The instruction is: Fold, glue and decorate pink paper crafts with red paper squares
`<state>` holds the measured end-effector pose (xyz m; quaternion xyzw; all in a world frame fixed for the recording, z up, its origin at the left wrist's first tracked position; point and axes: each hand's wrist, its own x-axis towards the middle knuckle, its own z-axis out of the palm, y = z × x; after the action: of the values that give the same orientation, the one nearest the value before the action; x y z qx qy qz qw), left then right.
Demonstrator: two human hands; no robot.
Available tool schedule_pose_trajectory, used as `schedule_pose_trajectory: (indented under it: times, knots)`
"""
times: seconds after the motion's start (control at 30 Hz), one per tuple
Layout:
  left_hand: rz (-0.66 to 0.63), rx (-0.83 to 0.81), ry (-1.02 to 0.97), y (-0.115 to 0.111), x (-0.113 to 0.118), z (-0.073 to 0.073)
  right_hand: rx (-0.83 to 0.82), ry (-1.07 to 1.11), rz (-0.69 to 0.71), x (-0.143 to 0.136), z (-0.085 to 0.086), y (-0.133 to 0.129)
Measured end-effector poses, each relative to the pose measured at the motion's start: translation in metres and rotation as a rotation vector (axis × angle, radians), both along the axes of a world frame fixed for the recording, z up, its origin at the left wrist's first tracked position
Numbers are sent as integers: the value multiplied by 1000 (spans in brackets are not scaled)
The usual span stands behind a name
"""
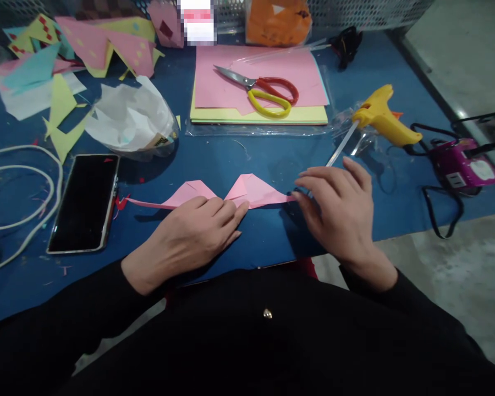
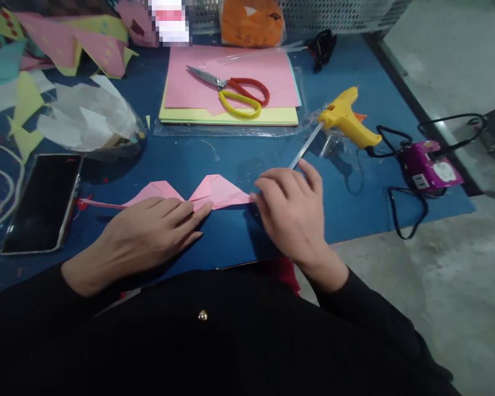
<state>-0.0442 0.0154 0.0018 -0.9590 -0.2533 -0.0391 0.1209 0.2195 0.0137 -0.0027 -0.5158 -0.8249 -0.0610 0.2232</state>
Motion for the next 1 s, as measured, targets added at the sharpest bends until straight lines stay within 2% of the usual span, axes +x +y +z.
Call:
schedule_pose_trajectory:
  times: [0.1,0.2,0.5,0.8,1.0]
  knots:
    - [-4,21,-4,0,0,0,-9,11,104,-18,-6,-3]
    - [0,24,-2,0,1,0,-60,-34,98,-30,-8,0]
    - [-14,25,-16,0,-1,-4,-177,-170,129,-31,-3,12]
    - [3,9,30,0,0,-2,-260,69,136,-30,-7,16]
    - [13,0,41,-2,2,-1,-413,56,86,-33,-1,20]
